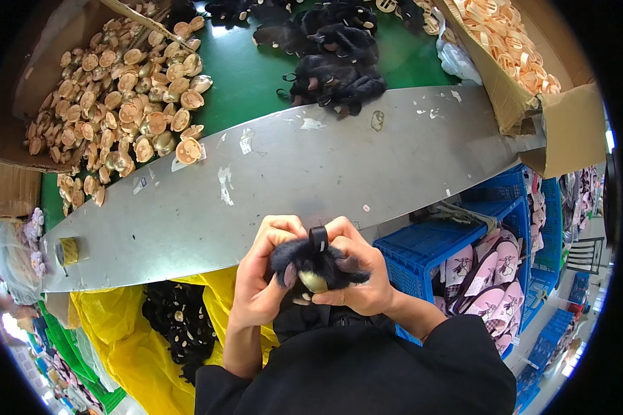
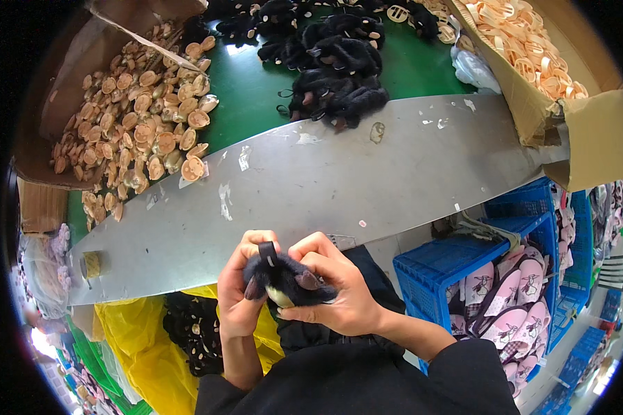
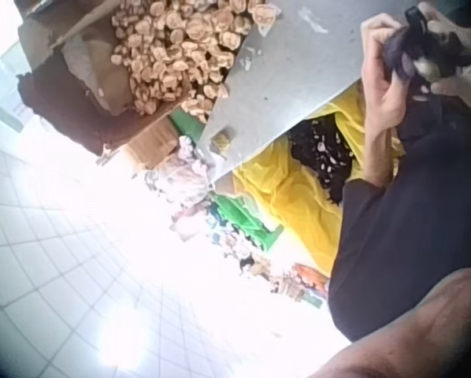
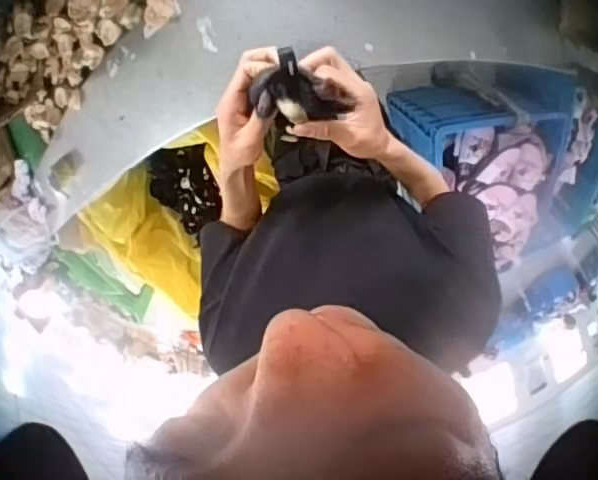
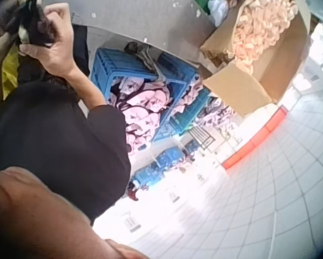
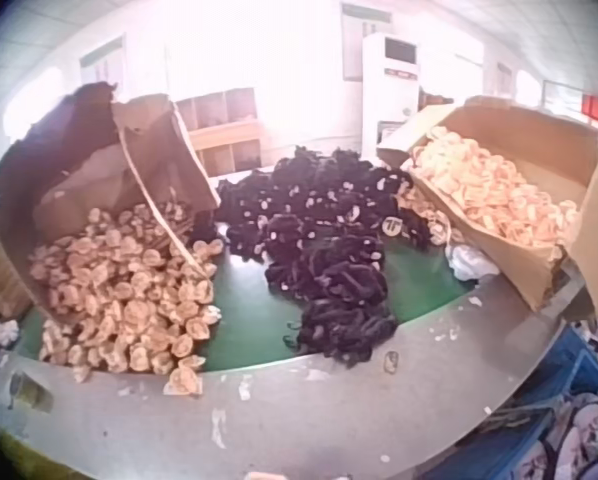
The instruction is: The person repeatedly picks up black hair scrunchies and round plastic clips, inserts the clips into the scrunchies, and places the assembled items on the table. The process is repeated continuously with multiple units.
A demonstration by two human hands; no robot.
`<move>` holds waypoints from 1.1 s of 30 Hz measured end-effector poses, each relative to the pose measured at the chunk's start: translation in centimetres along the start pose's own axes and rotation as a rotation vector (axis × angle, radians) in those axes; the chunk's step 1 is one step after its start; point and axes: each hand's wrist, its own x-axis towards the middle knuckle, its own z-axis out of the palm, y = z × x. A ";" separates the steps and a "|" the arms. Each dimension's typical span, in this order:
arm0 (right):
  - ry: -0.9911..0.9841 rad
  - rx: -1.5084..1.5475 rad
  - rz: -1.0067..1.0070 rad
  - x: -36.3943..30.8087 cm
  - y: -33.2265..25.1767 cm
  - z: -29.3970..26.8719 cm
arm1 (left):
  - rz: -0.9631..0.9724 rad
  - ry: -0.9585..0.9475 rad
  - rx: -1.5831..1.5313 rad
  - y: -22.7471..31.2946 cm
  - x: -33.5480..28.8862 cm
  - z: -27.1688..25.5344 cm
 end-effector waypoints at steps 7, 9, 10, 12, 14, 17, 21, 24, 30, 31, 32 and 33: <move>0.043 -0.142 -0.126 0.4 -0.7 -0.5 | 0.027 -0.013 -0.149 -0.3 0.1 0.6; 0.074 0.059 0.025 -0.1 -0.7 -0.1 | 0.034 -0.013 0.008 -0.7 0.2 0.1; 0.038 0.096 0.013 0.1 -0.6 -0.1 | 0.046 -0.008 0.010 -0.6 0.1 0.1; -0.048 0.002 -0.005 -0.2 -0.5 -0.7 | 0.023 -0.008 -0.078 -0.5 -0.3 0.5; -0.080 -0.019 -0.049 -0.4 -0.4 -0.6 | 0.065 -0.004 -0.079 -0.5 -0.3 1.1; -0.144 0.021 -0.107 -0.4 -0.8 -0.5 | 0.106 -0.016 -0.113 -0.2 -0.6 1.4; -0.127 0.107 -0.071 -0.5 -1.2 -0.3 | 0.125 0.019 -0.064 0.5 -1.0 2.0; -0.064 0.172 -0.047 -0.3 -0.5 -0.2 | 0.197 0.064 0.106 0.6 -0.7 2.1; 0.092 -0.116 -0.549 1.3 0.2 0.3 | 0.324 0.176 0.220 0.4 -0.7 2.8; 0.044 -0.216 -0.600 1.3 -0.2 -0.4 | 0.349 0.179 0.233 0.4 -0.8 2.8; 0.051 -0.242 -0.649 1.6 0.0 -0.4 | 0.371 0.187 0.206 0.2 -0.8 2.9; 0.058 -0.268 -0.699 1.9 0.2 -0.5 | 0.377 0.195 0.226 0.1 -0.9 2.8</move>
